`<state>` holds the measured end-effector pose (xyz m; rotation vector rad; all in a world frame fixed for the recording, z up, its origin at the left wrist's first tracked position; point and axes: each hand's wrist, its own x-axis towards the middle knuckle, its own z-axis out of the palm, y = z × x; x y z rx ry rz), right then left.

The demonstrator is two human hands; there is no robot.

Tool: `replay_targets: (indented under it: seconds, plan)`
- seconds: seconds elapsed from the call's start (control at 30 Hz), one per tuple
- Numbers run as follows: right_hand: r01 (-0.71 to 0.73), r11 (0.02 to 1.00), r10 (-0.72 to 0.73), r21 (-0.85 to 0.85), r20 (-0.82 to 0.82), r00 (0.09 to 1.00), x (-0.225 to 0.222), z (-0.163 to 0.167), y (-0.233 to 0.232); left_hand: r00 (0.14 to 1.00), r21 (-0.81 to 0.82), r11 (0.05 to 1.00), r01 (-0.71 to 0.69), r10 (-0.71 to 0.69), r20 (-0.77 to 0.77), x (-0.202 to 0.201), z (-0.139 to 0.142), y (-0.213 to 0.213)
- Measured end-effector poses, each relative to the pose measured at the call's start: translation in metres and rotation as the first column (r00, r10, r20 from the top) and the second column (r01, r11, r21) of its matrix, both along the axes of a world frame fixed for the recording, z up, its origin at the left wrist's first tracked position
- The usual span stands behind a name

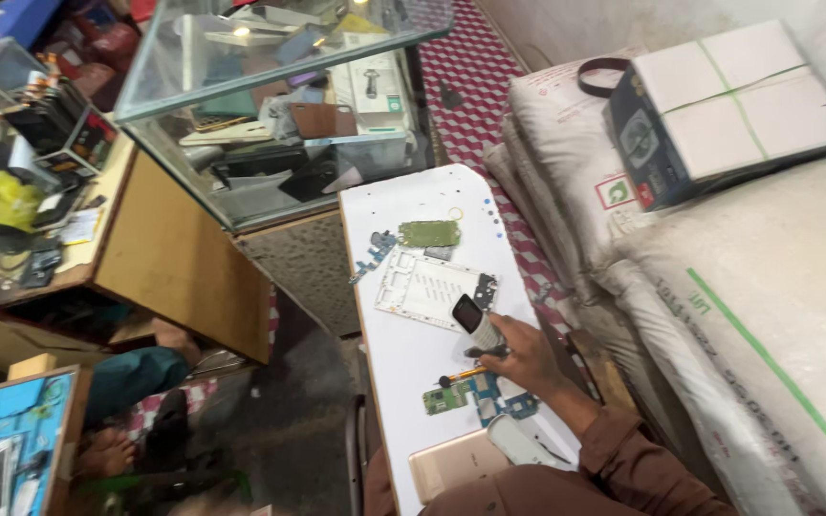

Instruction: The person sits at a workbench repairing a disassembled mobile phone, holding the phone frame in one hand while using a small hand tool with the other to work on the internal board and components. Disassembled phone parts, a battery, and a circuit board lie on the white mat around the work area.

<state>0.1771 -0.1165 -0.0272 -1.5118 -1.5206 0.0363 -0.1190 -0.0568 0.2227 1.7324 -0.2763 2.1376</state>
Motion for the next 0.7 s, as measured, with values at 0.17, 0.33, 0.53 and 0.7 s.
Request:
replay_targets:
  seconds: [0.17,0.33,0.53,0.7]
  plan:
    - [0.043,0.990,-0.044,-0.135,-0.006,0.999,-0.002,0.014,-0.002,0.826,-0.680,0.701,-0.217,-0.240,-0.511,0.093,-0.118,0.041]
    - [-0.014,0.997,0.015,-0.073,0.018,1.000,0.000,0.025,-0.002,0.598,-0.840,0.470,-0.273,-0.601,-0.531,0.136,-0.207,0.054]
    - [-0.023,0.999,0.025,-0.024,0.112,0.993,-0.005,0.025,0.002,0.574,-0.834,0.509,-0.212,-0.626,-0.528,0.126,-0.230,0.065]
    - [0.012,0.999,-0.009,-0.031,0.068,0.998,-0.002,0.015,0.003,0.595,-0.895,0.418,-0.157,-0.683,-0.424,0.123,-0.250,0.069]
